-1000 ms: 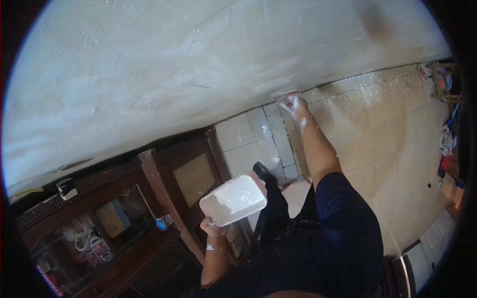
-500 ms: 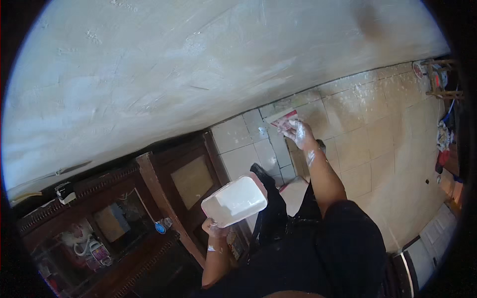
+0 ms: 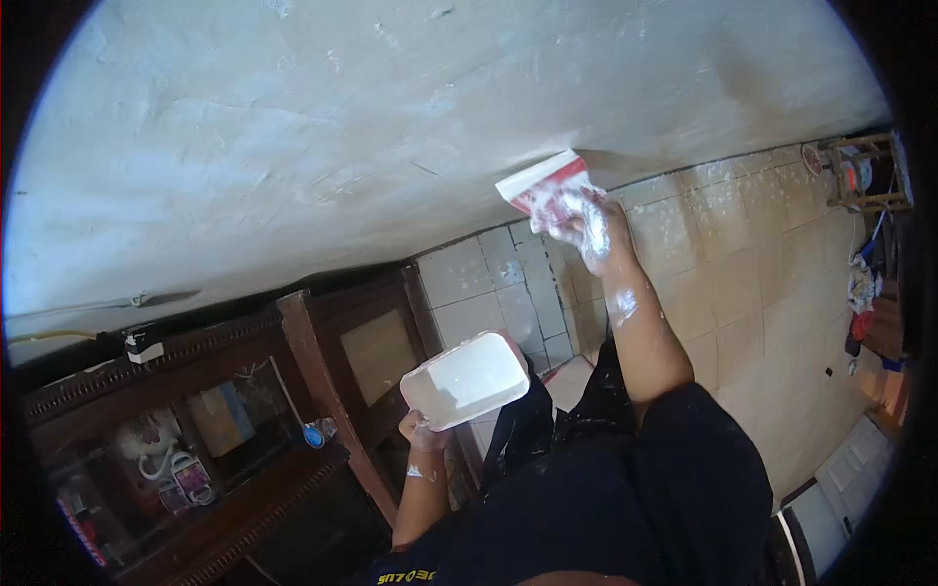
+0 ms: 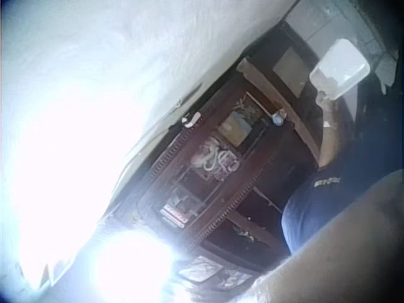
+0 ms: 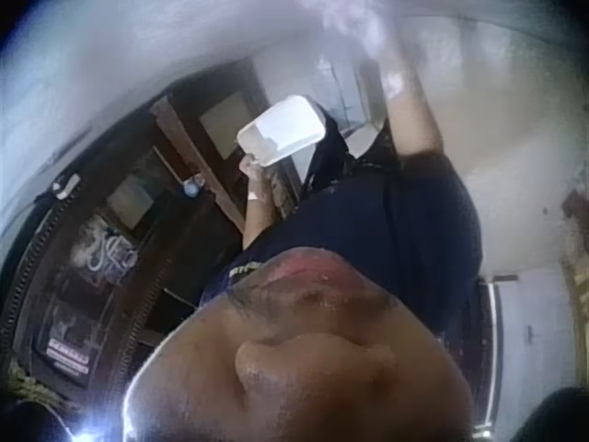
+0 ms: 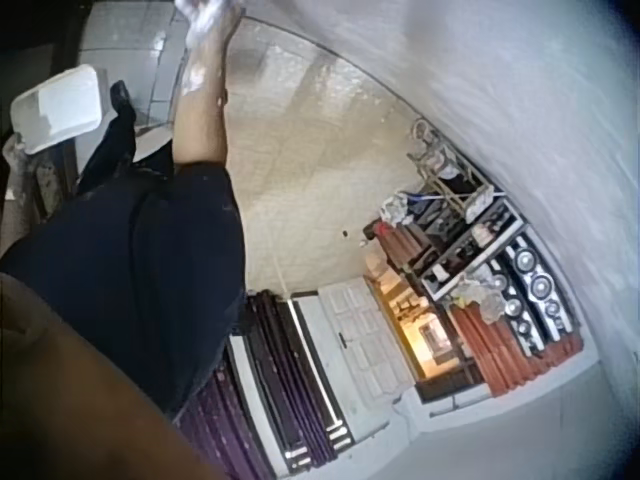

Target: The person applies joint compound from a plastic tub onto a wall, then smooths it with a putty knife.

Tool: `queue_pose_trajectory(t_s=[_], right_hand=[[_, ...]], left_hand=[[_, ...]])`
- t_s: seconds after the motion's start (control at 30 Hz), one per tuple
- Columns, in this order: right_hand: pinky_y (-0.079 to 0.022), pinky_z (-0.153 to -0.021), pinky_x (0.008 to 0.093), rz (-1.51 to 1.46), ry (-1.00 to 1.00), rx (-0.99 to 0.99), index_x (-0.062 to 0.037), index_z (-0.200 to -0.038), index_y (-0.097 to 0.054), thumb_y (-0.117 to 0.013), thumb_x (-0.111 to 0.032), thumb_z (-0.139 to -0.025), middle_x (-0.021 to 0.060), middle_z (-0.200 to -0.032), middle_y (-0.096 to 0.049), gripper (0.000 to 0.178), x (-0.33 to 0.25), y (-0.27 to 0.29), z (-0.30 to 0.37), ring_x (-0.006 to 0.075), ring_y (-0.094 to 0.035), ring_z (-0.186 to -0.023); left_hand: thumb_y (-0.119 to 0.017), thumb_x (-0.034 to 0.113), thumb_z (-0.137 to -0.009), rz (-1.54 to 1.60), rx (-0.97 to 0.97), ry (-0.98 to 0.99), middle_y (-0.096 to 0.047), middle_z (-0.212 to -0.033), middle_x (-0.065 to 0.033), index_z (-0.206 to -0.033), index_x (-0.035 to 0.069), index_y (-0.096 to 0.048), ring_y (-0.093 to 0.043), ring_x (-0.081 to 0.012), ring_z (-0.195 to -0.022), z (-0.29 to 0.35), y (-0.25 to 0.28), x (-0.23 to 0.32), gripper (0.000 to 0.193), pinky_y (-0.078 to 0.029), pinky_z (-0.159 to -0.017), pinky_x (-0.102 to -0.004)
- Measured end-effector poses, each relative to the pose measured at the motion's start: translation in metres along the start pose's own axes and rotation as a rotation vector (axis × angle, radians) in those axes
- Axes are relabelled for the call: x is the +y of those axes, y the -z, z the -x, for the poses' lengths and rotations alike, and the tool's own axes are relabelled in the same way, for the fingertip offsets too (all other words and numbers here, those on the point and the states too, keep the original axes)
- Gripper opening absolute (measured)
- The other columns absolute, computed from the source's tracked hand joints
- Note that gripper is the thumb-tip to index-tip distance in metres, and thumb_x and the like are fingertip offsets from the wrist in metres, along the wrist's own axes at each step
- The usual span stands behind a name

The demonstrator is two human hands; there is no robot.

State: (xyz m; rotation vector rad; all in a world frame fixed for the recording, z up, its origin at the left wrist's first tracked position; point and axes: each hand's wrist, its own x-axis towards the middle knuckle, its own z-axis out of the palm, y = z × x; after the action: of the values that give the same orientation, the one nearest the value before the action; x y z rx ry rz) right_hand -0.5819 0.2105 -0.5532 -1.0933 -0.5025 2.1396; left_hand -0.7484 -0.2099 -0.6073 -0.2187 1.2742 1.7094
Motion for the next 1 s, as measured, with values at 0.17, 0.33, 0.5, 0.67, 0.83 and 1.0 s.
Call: queue_pose_trajectory(t_s=[0.17, 0.33, 0.5, 0.67, 0.83, 1.0], right_hand=[[-0.055, -0.067, 0.0338, 0.041, -0.137, 0.069, -0.0010, -0.097, -0.053, -0.055, -0.015, -0.082, 0.0135, -0.088, -0.061, 0.020, 0.070, 0.059, -0.012, 0.0273, -0.063, -0.079], [-0.056, -0.070, 0.0380, -0.162, -0.207, 0.214, 0.0030, -0.089, -0.054, -0.051, -0.008, -0.083, 0.0150, -0.082, -0.060, 0.013, 0.170, 0.126, -0.111, 0.0278, -0.061, -0.072], [-0.056, -0.071, 0.0385, -0.049, 0.048, 0.040, 0.0051, -0.086, -0.054, -0.051, -0.005, -0.082, 0.0158, -0.084, -0.059, 0.011, 0.069, 0.044, -0.108, 0.0273, -0.061, -0.076], [-0.056, -0.062, 0.0333, 0.080, 0.108, 0.045, 0.0033, -0.095, -0.053, -0.052, -0.010, -0.082, 0.0138, -0.084, -0.060, 0.019, -0.001, -0.016, 0.006, 0.0274, -0.064, -0.074], [-0.054, -0.054, 0.0299, -0.006, -0.047, 0.137, -0.0036, -0.099, -0.054, -0.056, -0.013, -0.082, 0.0106, -0.083, -0.060, 0.019, 0.055, 0.030, 0.021, 0.0207, -0.062, -0.065], [-0.054, -0.068, 0.0340, -0.106, -0.198, 0.155, 0.0020, -0.092, -0.055, -0.052, -0.011, -0.082, 0.0163, -0.086, -0.061, 0.016, 0.138, 0.106, -0.060, 0.0285, -0.063, -0.076]], left_hand=[[-0.049, 0.018, -0.059, 0.124, -0.026, 0.035, -0.054, -0.115, -0.0137, -0.123, 0.000, -0.043, -0.053, -0.0294, -0.104, -0.004, -0.021, 0.001, 0.066, -0.042, -0.093, -0.0412], [-0.050, 0.018, -0.061, 0.084, -0.016, 0.051, -0.055, -0.112, -0.0146, -0.121, -0.003, -0.045, -0.055, -0.0296, -0.101, -0.010, -0.005, -0.013, 0.064, -0.043, -0.091, -0.0413], [-0.052, 0.016, -0.069, 0.184, 0.095, 0.040, -0.059, -0.101, -0.0157, -0.108, -0.008, -0.052, -0.059, -0.0300, -0.090, 0.001, -0.026, -0.004, 0.046, -0.047, -0.084, -0.0428], [-0.045, 0.014, -0.065, 0.126, 0.082, 0.007, -0.056, -0.110, -0.0174, -0.115, -0.008, -0.047, -0.054, -0.0311, -0.103, 0.006, -0.012, -0.001, 0.055, -0.041, -0.094, -0.0422], [-0.043, 0.007, -0.068, 0.168, 0.078, -0.003, -0.058, -0.100, -0.0170, -0.103, -0.009, -0.053, -0.059, -0.0306, -0.090, 0.004, -0.016, -0.003, 0.040, -0.047, -0.087, -0.0408], [-0.044, 0.008, -0.068, 0.015, 0.085, -0.040, -0.058, -0.099, -0.0151, -0.104, -0.005, -0.053, -0.059, -0.0278, -0.091, 0.001, -0.005, -0.016, 0.040, -0.046, -0.087, -0.0388]])
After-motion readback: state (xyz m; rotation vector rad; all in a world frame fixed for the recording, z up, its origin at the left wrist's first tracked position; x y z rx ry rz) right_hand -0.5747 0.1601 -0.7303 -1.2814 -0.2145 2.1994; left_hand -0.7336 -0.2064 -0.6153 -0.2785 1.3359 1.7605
